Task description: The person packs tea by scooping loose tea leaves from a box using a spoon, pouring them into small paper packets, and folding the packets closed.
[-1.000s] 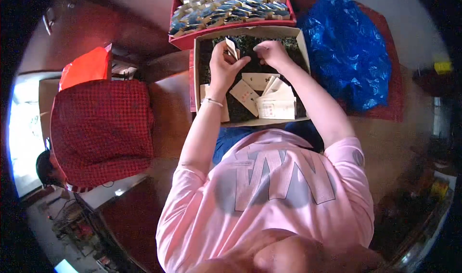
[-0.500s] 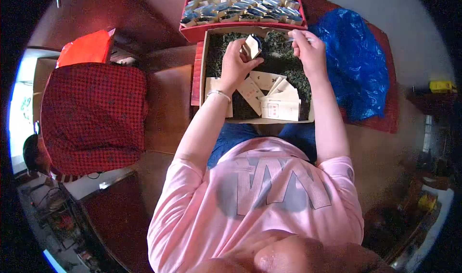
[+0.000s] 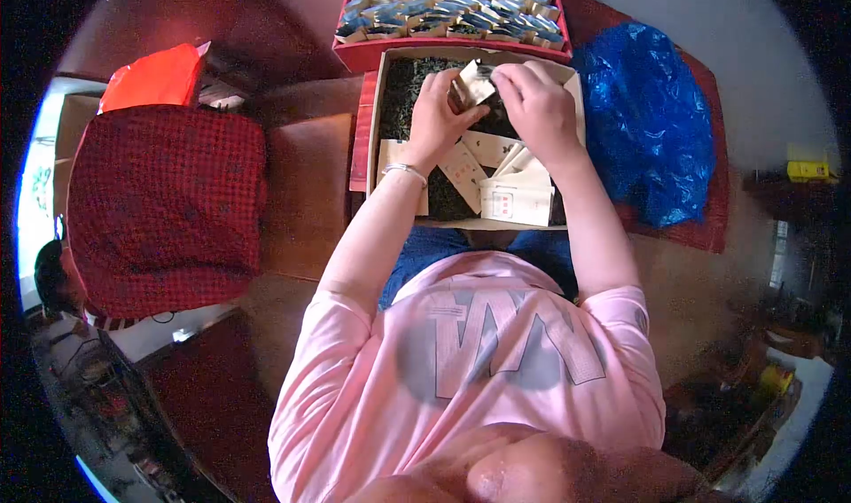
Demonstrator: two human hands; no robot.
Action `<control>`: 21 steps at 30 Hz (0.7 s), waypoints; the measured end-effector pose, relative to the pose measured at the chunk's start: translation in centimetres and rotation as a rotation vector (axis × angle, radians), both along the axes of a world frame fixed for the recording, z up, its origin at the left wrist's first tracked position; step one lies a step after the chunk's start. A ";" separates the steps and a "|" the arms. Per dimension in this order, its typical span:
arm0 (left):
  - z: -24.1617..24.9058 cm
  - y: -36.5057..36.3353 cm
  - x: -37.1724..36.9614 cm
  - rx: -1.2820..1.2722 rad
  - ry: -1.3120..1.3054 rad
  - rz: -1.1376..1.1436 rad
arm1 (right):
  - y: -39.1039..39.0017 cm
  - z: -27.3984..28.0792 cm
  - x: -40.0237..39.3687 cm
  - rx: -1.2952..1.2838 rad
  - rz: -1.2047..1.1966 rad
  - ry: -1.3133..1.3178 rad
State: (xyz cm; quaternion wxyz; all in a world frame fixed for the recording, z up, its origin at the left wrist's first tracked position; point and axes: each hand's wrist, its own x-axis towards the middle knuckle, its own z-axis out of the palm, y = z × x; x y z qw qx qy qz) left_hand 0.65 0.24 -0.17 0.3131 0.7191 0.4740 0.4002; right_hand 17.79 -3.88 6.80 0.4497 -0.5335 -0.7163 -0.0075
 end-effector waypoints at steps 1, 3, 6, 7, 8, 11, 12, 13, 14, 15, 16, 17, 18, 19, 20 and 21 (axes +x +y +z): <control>0.2 0.0 0.0 0.068 0.041 0.003 | -0.1 -0.2 -0.2 -0.047 -0.007 -0.113; 0.1 0.0 0.0 0.134 0.084 0.010 | -0.6 -0.5 -1.0 -0.072 -0.008 -0.268; -0.3 0.3 -0.1 0.118 0.029 -0.009 | -0.5 -1.1 -1.7 0.059 0.168 -0.317; -0.4 0.4 -0.3 0.123 0.042 -0.011 | -0.4 -1.3 -1.7 0.082 0.183 -0.329; -0.5 0.4 -0.3 0.129 0.056 -0.014 | -0.4 -1.4 -1.6 0.079 0.181 -0.327; -0.4 0.3 -0.2 0.126 0.024 -0.019 | -0.1 -1.4 -0.7 0.191 0.194 -0.208; -0.4 0.3 -0.1 0.141 0.035 -0.009 | -0.1 -1.5 -0.1 0.180 0.137 -0.041; -0.5 0.4 -0.2 0.060 0.005 -0.027 | -0.2 -1.6 0.5 0.169 0.081 0.126; -0.5 0.3 -0.2 0.057 0.006 -0.028 | 0.2 -1.7 1.1 0.195 0.051 0.242; -0.2 0.2 -0.2 0.043 0.010 -0.019 | 0.5 -2.1 1.7 0.139 -0.002 0.317; 0.0 0.2 -0.1 0.030 0.014 -0.011 | 0.9 -2.5 2.3 0.084 -0.056 0.392; -0.8 0.6 -0.1 0.151 0.057 -0.008 | 1.4 -2.8 2.9 0.059 -0.114 0.353; -0.3 0.4 0.0 0.147 0.059 -0.014 | 1.7 -3.3 3.0 0.056 -0.120 0.356; 0.3 0.1 0.1 0.065 -0.001 0.014 | 1.8 -4.0 3.1 -0.095 -0.170 0.232; 0.6 -0.2 0.3 -0.017 -0.060 0.040 | 2.0 -5.0 3.1 -0.246 -0.220 0.109; 0.5 -0.1 0.4 -0.026 -0.076 0.058 | 2.4 -5.7 2.9 -0.306 -0.120 0.101</control>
